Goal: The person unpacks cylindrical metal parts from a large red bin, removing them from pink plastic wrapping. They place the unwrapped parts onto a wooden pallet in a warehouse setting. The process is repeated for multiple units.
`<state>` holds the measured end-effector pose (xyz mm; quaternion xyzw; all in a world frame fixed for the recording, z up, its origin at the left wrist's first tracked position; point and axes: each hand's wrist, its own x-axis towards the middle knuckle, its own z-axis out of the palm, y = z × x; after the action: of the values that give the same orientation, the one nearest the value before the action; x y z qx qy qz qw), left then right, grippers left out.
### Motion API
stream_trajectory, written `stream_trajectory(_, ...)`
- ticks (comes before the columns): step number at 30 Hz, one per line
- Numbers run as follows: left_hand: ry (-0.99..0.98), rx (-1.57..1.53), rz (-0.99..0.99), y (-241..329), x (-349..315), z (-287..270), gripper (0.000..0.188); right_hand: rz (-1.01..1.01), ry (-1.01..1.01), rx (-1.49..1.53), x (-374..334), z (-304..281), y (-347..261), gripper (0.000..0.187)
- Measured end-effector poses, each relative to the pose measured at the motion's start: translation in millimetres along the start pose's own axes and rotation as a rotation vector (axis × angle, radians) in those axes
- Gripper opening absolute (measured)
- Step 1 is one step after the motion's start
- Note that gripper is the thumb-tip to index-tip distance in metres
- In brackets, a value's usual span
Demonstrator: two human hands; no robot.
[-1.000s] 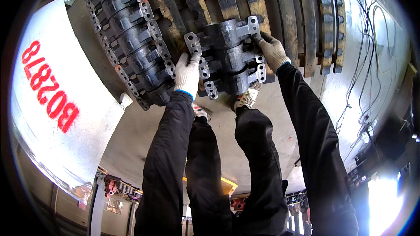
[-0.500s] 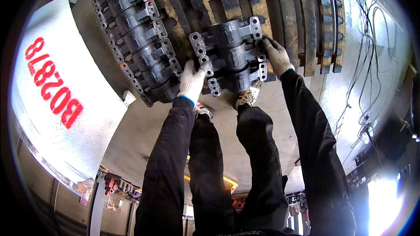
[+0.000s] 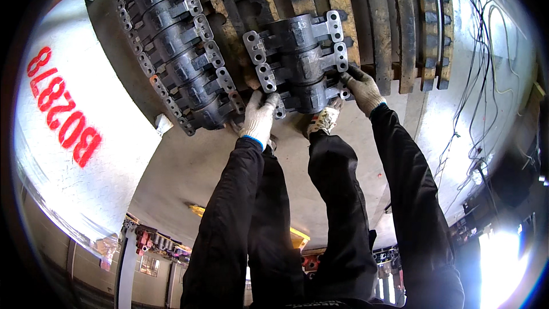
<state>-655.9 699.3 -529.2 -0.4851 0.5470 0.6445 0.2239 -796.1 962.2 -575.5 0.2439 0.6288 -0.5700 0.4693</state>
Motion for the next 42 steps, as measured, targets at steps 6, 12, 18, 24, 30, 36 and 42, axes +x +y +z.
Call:
stream_trajectory(6,-0.031,0.001,-0.038,3,6,-7,0.044,0.007,-0.063,-0.026,3,-6,2,0.041)
stream_trajectory(12,0.015,-0.023,-0.009,0,10,-6,0.039,0.058,-0.018,-0.028,2,-4,-3,0.04)
stream_trajectory(18,0.056,-0.067,-0.048,12,6,3,0.035,0.055,-0.055,-0.102,3,-5,-16,0.037)
stream_trajectory(24,0.058,-0.005,-0.021,6,6,5,0.035,0.079,-0.054,-0.119,0,-1,-18,0.037)
stream_trajectory(30,0.091,0.08,0.015,12,4,3,0.044,-0.005,0.164,-0.019,-17,-2,-5,0.044)
stream_trajectory(36,0.12,0.058,0.146,11,-40,-30,0.045,-0.125,0.321,-0.373,-126,-61,83,0.043)
stream_trajectory(42,0.049,0.568,0.078,-8,-185,-121,0.046,0.277,0.454,-0.79,-405,-75,189,0.03)
